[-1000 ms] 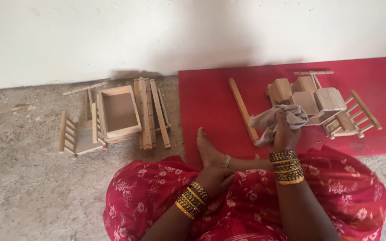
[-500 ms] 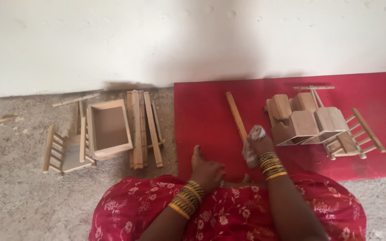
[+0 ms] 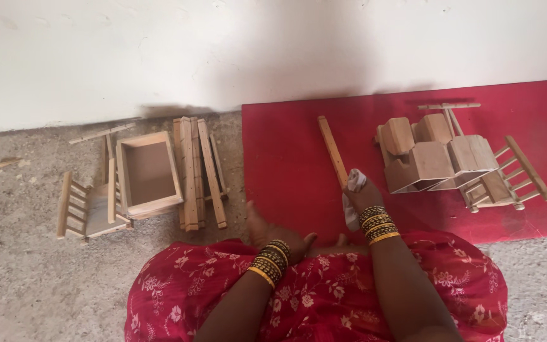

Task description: The person sits on the floor and wipes various small wooden furniture pieces with a cloth. They handle miniature chairs, tables, and boxes one at a time, wiping each surface and placing them aside after cleaning.

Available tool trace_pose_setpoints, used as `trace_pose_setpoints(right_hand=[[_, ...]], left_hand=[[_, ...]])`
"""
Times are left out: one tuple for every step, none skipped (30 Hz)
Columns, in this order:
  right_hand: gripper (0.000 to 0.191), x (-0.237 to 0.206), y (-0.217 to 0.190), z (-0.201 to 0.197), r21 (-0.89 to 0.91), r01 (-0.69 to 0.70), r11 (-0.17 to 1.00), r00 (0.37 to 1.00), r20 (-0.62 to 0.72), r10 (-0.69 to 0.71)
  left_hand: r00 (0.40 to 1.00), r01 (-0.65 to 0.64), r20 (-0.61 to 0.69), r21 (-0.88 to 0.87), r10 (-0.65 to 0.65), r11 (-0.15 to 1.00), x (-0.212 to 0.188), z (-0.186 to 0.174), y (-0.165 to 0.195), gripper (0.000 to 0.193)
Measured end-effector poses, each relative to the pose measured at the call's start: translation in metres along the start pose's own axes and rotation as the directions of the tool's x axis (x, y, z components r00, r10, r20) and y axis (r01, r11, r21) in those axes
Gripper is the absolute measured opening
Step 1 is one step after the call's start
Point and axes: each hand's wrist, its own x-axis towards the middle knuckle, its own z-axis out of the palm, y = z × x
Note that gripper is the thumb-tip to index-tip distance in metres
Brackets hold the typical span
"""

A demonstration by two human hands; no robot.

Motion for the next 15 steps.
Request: trace_pose_setpoints(right_hand=[[0.067,0.000,-0.001,0.002,-0.027,-0.007,1.000,1.000,0.005,0.007],[0.069,0.000,-0.003,0.004,-0.078,0.016,0.997,1.000,-0.015,-0.017],[0.071,0.001,-0.004,0.005,-0.128,0.035,0.991,0.999,-0.036,-0.040],[0.073,0.001,-0.006,0.006,-0.183,0.049,0.982,0.997,-0.051,-0.059],[0.073,0.002,-0.007,0.008,-0.222,0.022,0.975,0.995,-0.088,-0.042],[0.072,0.003,-0.008,0.010,-0.261,-0.001,0.965,0.991,-0.128,-0.034],[0.072,0.004,-0.010,0.012,-0.294,-0.020,0.955,0.985,-0.171,-0.033],[0.074,0.006,-0.010,0.014,-0.299,-0.001,0.954,0.988,-0.150,-0.046],[0.076,0.007,-0.011,0.017,-0.302,0.013,0.953,0.991,-0.125,-0.054],[0.078,0.010,-0.011,0.019,-0.307,0.029,0.951,0.993,-0.097,-0.061],[0.077,0.012,-0.011,0.022,-0.299,0.016,0.954,0.997,-0.063,-0.037],[0.075,0.013,-0.012,0.025,-0.292,0.002,0.956,0.999,-0.033,-0.012],[0.073,0.013,-0.014,0.027,-0.287,-0.013,0.958,1.000,-0.001,0.013],[0.070,0.011,-0.015,0.029,-0.150,-0.018,0.988,0.999,0.037,0.024],[0.067,0.009,-0.017,0.031,-0.011,-0.029,1.000,0.997,0.076,0.029]], left_hand=[[0.999,-0.026,0.043,0.013,0.026,1.000,-0.001,0.002,-0.003,0.092],[0.999,-0.029,0.034,-0.037,0.031,0.999,0.000,0.003,-0.005,0.094],[0.999,-0.035,0.026,-0.084,0.038,0.996,0.001,0.003,-0.006,0.096],[0.998,-0.050,0.031,-0.092,0.053,0.995,0.003,0.004,-0.008,0.097],[0.997,-0.062,0.040,-0.105,0.067,0.993,0.002,0.005,-0.012,0.098],[0.996,-0.075,0.043,-0.118,0.080,0.990,0.004,0.005,-0.013,0.100],[0.996,-0.081,0.011,-0.090,0.083,0.993,0.006,0.003,-0.015,0.096],[0.996,-0.084,-0.019,-0.059,0.083,0.995,0.006,0.002,-0.017,0.093],[0.996,-0.084,-0.042,-0.029,0.083,0.996,0.006,0.002,-0.020,0.090],[0.991,-0.099,-0.097,-0.073,0.092,0.992,0.005,0.002,-0.023,0.084],[0.983,-0.116,-0.155,-0.114,0.098,0.987,0.005,0.003,-0.026,0.078],[0.971,-0.137,-0.215,-0.152,0.103,0.979,0.004,0.003,-0.029,0.072],[0.958,-0.157,-0.272,-0.228,0.092,0.961,0.004,0.004,-0.033,0.067],[0.943,-0.181,-0.325,-0.303,0.077,0.936,0.004,0.006,-0.036,0.063],[0.925,-0.208,-0.377,-0.376,0.056,0.903,0.004,0.007,-0.038,0.060]])
